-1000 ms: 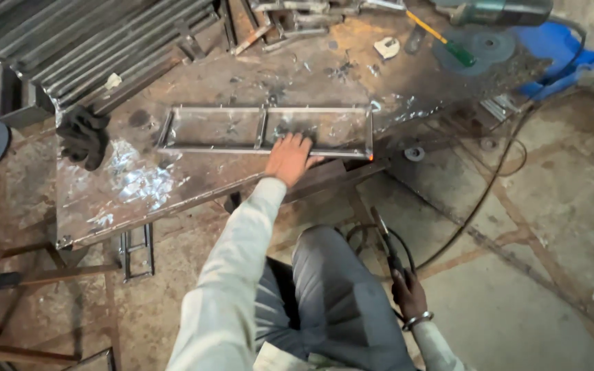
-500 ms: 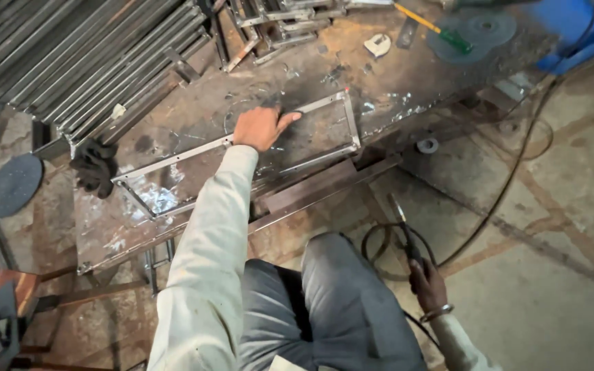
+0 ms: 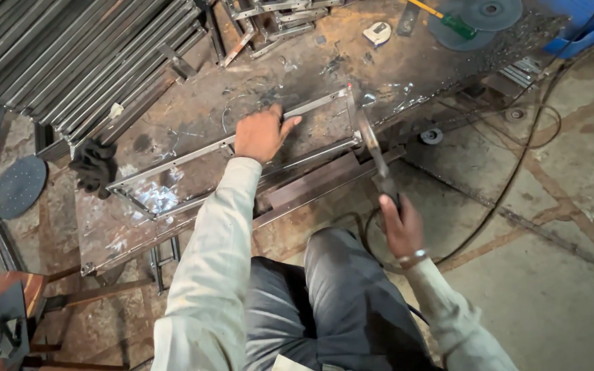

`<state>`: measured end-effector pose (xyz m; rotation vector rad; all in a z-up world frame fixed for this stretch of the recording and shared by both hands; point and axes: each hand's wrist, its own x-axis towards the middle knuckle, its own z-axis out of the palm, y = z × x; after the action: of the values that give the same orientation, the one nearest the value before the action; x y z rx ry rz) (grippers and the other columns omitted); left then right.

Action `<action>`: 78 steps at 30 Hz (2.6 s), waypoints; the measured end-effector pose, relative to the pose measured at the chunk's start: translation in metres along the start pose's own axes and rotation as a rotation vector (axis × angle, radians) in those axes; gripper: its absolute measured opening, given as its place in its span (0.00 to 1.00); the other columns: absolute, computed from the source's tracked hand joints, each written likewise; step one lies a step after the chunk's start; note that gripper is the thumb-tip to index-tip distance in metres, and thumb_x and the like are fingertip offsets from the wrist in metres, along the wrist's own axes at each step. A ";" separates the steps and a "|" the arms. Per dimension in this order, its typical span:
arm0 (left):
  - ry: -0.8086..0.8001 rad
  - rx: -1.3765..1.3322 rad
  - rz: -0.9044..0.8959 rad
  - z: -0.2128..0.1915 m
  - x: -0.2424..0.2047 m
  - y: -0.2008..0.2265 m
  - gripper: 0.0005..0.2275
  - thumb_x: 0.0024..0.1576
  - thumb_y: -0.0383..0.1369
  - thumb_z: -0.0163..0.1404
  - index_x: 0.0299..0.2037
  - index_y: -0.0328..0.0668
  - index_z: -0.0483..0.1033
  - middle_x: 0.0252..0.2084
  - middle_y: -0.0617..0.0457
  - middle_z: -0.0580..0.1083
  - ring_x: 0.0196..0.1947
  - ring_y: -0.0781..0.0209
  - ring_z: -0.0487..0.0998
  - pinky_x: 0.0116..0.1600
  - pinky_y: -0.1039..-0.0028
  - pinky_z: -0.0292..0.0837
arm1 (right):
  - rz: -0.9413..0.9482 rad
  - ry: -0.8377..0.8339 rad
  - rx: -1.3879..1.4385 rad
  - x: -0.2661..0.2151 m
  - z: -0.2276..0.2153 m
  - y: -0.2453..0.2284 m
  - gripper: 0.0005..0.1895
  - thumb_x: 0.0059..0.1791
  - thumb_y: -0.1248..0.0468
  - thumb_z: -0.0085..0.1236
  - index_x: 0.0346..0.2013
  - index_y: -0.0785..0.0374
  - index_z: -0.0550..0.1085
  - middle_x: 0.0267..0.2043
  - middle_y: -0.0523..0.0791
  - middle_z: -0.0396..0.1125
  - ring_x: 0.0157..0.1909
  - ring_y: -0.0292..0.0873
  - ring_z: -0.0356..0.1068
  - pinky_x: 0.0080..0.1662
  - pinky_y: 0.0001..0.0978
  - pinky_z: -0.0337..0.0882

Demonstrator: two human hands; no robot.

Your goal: The person welds metal bars onto a rectangular frame using a handheld welding torch. They repeatedly position the bars, weld the joints, and reposition the frame to access different sides.

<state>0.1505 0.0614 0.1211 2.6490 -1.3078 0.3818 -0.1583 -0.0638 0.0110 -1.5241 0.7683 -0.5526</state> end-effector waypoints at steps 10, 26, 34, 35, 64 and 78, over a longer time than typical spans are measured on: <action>-0.031 0.020 -0.009 -0.004 -0.002 0.006 0.25 0.63 0.56 0.45 0.40 0.37 0.73 0.35 0.39 0.79 0.36 0.37 0.81 0.39 0.49 0.74 | -0.131 0.096 -0.015 0.018 0.032 -0.021 0.26 0.56 0.44 0.50 0.36 0.67 0.71 0.19 0.44 0.65 0.20 0.37 0.66 0.25 0.33 0.64; 0.000 0.038 -0.001 -0.004 -0.003 0.007 0.24 0.62 0.55 0.46 0.38 0.38 0.74 0.34 0.41 0.79 0.35 0.40 0.81 0.42 0.51 0.73 | -0.054 0.101 0.029 0.016 0.033 -0.029 0.27 0.54 0.42 0.50 0.39 0.67 0.71 0.19 0.43 0.64 0.19 0.37 0.65 0.24 0.33 0.63; 0.108 -0.021 0.038 0.006 -0.006 0.000 0.20 0.63 0.53 0.48 0.40 0.41 0.75 0.34 0.44 0.79 0.34 0.43 0.81 0.38 0.54 0.73 | -0.053 0.056 0.078 0.018 0.036 -0.022 0.26 0.55 0.43 0.50 0.34 0.65 0.68 0.19 0.41 0.62 0.19 0.35 0.62 0.24 0.31 0.62; 0.135 -0.005 0.062 0.009 -0.006 -0.001 0.20 0.63 0.53 0.49 0.40 0.41 0.76 0.34 0.45 0.79 0.33 0.43 0.81 0.38 0.54 0.73 | -0.060 0.057 0.080 0.017 0.036 -0.023 0.25 0.56 0.43 0.50 0.33 0.64 0.68 0.19 0.40 0.61 0.20 0.34 0.62 0.24 0.31 0.61; 0.030 -0.012 -0.004 0.008 -0.002 -0.001 0.21 0.63 0.54 0.47 0.41 0.42 0.76 0.36 0.42 0.80 0.34 0.39 0.81 0.40 0.50 0.74 | -0.058 0.036 0.090 0.014 0.040 -0.018 0.24 0.55 0.43 0.49 0.32 0.62 0.69 0.18 0.40 0.62 0.19 0.34 0.62 0.23 0.31 0.61; 0.092 0.094 0.082 0.045 0.002 -0.023 0.07 0.59 0.35 0.52 0.43 0.44 0.73 0.35 0.47 0.78 0.36 0.47 0.81 0.41 0.55 0.73 | -0.026 0.025 0.126 0.008 0.040 -0.024 0.26 0.54 0.42 0.50 0.32 0.63 0.68 0.20 0.39 0.61 0.21 0.33 0.61 0.25 0.30 0.61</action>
<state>0.1771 0.0625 0.0780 2.6235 -1.4057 0.5838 -0.1198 -0.0430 0.0292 -1.4149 0.7202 -0.6289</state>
